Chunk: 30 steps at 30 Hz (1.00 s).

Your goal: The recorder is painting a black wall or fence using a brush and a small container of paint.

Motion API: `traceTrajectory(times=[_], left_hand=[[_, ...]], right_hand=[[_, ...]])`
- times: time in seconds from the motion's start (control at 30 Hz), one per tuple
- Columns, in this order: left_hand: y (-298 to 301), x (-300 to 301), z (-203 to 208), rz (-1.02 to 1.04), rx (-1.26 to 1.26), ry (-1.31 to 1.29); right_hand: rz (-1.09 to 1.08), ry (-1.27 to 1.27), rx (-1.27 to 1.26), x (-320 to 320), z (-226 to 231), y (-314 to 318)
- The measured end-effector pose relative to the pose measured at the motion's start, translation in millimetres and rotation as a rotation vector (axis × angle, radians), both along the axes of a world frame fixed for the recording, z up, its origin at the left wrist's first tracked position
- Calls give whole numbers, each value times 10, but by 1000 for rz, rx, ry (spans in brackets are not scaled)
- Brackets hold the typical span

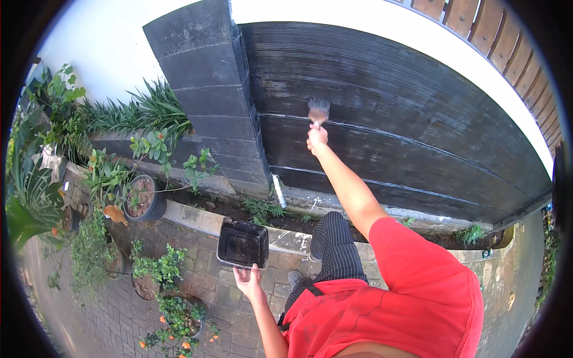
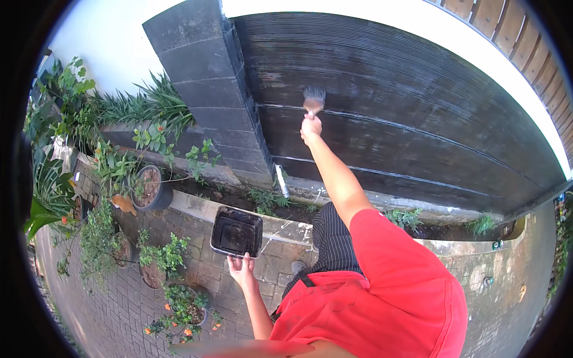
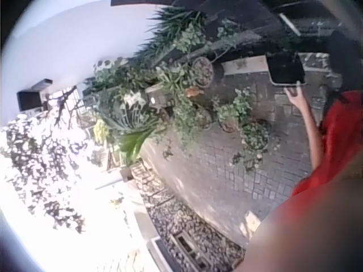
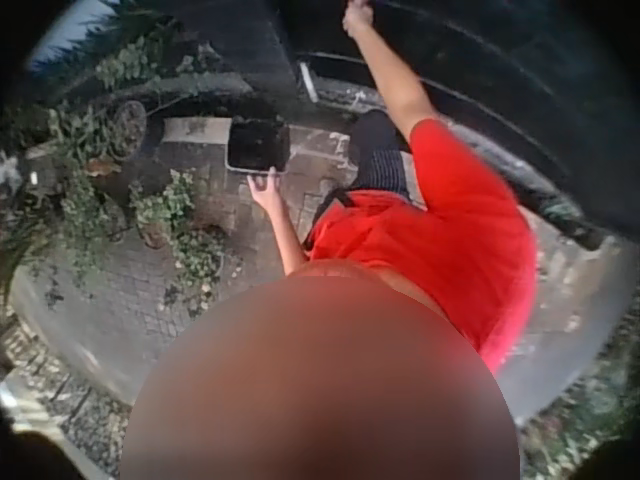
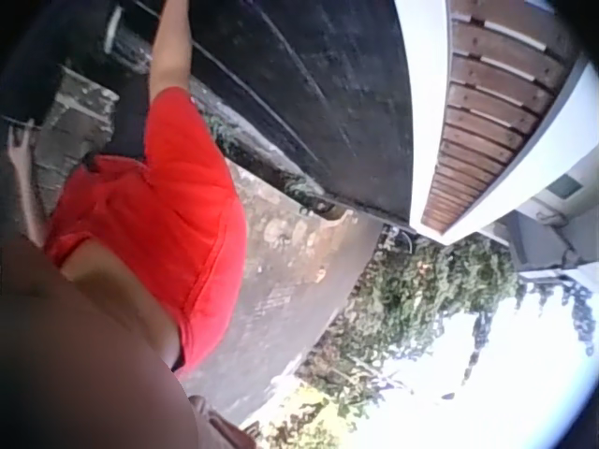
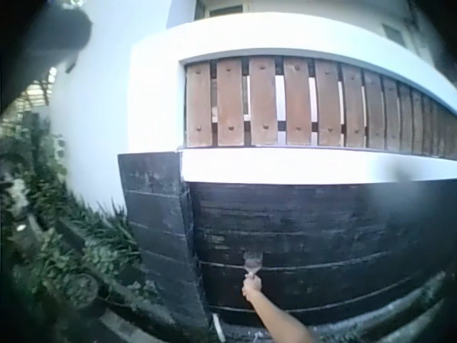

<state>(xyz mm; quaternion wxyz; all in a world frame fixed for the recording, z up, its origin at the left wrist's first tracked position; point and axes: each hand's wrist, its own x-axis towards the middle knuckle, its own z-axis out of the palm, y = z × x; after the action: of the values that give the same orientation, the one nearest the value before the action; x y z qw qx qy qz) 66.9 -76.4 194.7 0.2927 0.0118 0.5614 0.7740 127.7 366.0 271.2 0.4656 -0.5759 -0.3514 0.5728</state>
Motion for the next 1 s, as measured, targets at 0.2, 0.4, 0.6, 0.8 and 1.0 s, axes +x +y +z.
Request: traceTrajectory(times=[0.2,0.4,0.6,0.8,1.0], left_hand=[[-104,-127,-159,68,-6,-46],[-118,-345,-155,48,-56,-10],[296,-281,-16,-52,-11,13],[487,-145,55,-132,6,20],[494,-157,-75,-202,-37,4]], right_hand=[[166,324,-298,721,-358,51],[147,-683,491,801,687,-151],[91,-1155,1372,493,1708,-109],[-59,-1656,1797,291,2098,476],[34,-1705,1810,1026,2253,567]])
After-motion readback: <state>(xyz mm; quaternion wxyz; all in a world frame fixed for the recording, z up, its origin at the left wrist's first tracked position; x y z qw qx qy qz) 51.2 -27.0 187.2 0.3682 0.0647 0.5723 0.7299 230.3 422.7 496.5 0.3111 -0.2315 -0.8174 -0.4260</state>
